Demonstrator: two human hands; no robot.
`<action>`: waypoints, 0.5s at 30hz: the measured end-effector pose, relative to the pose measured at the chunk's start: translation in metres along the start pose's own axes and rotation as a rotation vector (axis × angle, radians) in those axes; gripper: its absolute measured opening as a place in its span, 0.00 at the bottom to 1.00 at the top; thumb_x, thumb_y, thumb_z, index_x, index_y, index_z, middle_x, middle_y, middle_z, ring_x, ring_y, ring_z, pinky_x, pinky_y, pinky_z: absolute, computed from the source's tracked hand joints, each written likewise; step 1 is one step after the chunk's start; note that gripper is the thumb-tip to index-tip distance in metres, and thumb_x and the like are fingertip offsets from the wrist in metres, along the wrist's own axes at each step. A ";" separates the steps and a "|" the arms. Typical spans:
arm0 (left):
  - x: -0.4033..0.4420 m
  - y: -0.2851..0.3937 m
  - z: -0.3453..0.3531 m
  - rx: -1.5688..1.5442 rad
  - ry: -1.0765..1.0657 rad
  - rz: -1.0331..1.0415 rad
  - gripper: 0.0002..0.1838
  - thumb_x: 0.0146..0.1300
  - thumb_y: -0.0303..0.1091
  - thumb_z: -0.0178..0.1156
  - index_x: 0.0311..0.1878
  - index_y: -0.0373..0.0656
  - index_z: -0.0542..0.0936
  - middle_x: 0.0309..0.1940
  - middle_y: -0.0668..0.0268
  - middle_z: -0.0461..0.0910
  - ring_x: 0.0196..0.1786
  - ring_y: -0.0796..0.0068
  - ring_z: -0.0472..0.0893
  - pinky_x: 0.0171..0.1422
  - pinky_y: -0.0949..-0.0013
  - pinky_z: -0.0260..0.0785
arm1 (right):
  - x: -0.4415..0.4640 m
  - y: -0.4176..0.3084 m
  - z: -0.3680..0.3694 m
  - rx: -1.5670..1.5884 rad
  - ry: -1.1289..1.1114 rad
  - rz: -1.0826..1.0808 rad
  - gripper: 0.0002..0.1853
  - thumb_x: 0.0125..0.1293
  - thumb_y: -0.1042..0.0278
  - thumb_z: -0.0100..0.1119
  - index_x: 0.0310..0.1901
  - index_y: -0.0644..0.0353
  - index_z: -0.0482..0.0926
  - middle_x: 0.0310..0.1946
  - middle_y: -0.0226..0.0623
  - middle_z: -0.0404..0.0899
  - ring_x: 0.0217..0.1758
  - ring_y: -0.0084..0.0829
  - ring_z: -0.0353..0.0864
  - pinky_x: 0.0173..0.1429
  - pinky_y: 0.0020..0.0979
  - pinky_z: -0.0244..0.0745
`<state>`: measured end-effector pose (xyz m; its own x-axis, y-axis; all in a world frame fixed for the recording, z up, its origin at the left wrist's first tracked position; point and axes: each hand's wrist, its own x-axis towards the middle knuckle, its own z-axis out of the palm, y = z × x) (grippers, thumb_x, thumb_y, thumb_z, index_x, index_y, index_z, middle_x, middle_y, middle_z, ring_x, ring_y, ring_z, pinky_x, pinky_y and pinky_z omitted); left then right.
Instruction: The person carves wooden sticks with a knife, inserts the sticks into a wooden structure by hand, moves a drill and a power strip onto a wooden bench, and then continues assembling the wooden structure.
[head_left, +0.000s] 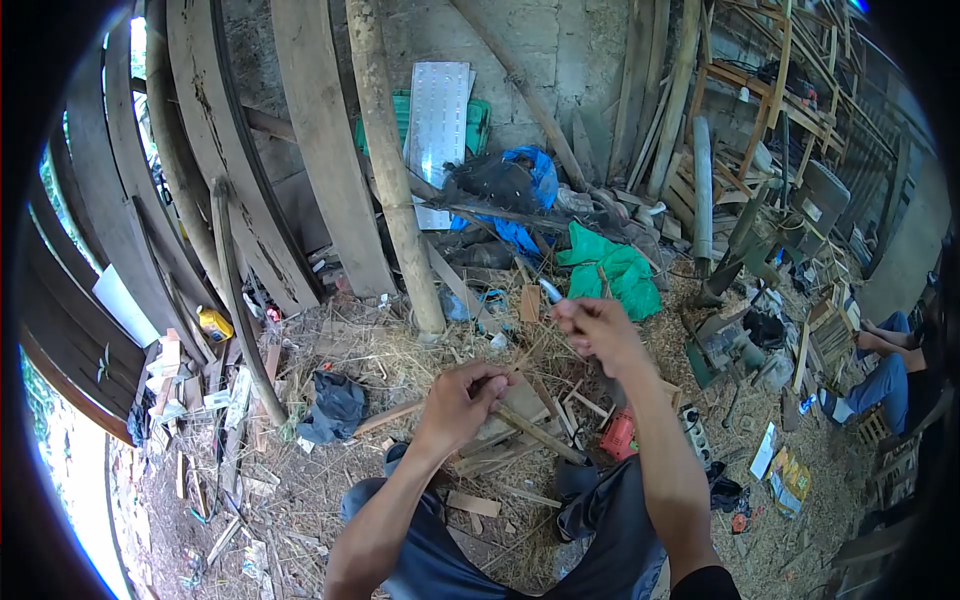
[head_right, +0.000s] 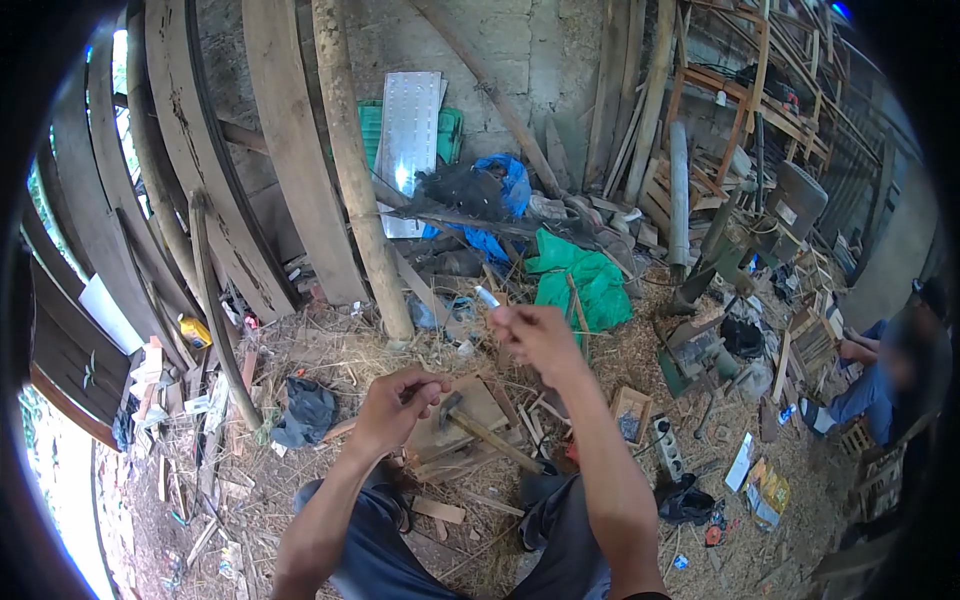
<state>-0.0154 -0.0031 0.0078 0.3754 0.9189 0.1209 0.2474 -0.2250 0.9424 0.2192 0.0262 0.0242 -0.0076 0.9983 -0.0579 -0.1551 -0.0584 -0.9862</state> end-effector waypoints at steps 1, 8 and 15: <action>-0.001 0.000 0.000 -0.001 0.001 0.001 0.08 0.65 0.28 0.57 0.43 0.36 0.82 0.25 0.65 0.79 0.26 0.81 0.77 0.33 0.73 0.69 | -0.002 -0.002 -0.007 -0.002 0.000 -0.001 0.13 0.67 0.62 0.59 0.37 0.68 0.79 0.23 0.25 0.72 0.18 0.12 0.61 0.19 0.18 0.51; 0.003 -0.004 0.002 0.074 0.085 0.036 0.07 0.64 0.26 0.58 0.42 0.35 0.81 0.30 0.60 0.81 0.30 0.75 0.81 0.36 0.71 0.72 | -0.015 0.004 0.022 0.043 -0.171 0.064 0.15 0.67 0.62 0.59 0.43 0.69 0.79 0.28 0.33 0.78 0.19 0.14 0.63 0.19 0.19 0.53; 0.004 -0.004 0.005 0.106 0.100 0.098 0.08 0.64 0.27 0.58 0.43 0.36 0.82 0.31 0.65 0.81 0.30 0.82 0.78 0.35 0.76 0.72 | -0.008 0.005 0.026 0.001 -0.165 0.162 0.14 0.66 0.64 0.61 0.42 0.70 0.80 0.24 0.31 0.78 0.16 0.14 0.62 0.18 0.20 0.52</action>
<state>-0.0104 -0.0005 0.0031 0.3133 0.9172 0.2462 0.3088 -0.3435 0.8869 0.1926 0.0178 0.0237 -0.1937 0.9627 -0.1892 -0.1393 -0.2178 -0.9660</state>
